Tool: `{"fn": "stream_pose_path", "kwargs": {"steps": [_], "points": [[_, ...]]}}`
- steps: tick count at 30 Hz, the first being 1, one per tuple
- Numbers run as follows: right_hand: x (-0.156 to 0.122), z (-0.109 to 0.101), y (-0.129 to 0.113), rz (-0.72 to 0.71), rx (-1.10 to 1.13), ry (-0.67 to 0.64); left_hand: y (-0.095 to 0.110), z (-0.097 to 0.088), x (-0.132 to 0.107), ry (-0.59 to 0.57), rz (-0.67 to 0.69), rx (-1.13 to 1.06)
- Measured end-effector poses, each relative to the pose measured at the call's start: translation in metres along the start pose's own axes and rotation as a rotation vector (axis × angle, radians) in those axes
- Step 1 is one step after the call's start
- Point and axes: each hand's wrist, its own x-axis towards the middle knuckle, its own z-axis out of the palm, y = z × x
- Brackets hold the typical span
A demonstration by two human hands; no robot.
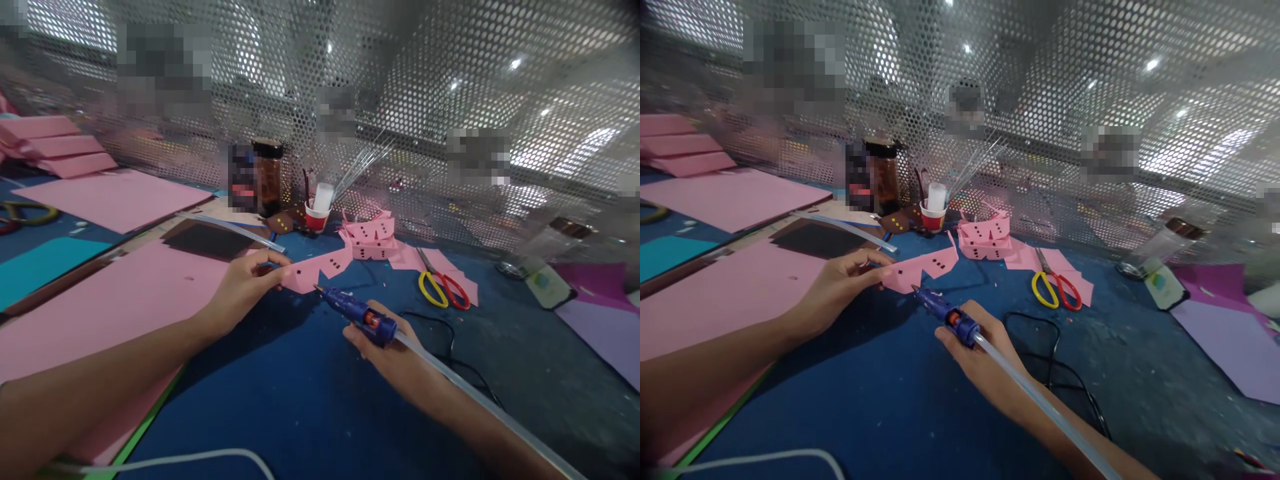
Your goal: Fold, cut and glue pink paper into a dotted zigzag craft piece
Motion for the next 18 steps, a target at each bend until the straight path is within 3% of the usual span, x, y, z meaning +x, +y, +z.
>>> {"fn": "stream_pose_path", "kwargs": {"steps": [6,18], "points": [[0.003,-0.001,-0.012,-0.047,-0.009,-0.117,0.003,0.004,-0.005,-0.081,0.010,-0.028],[0.004,0.002,-0.013,-0.095,-0.046,-0.117,0.002,0.006,-0.004,-0.117,0.032,-0.060]]}}
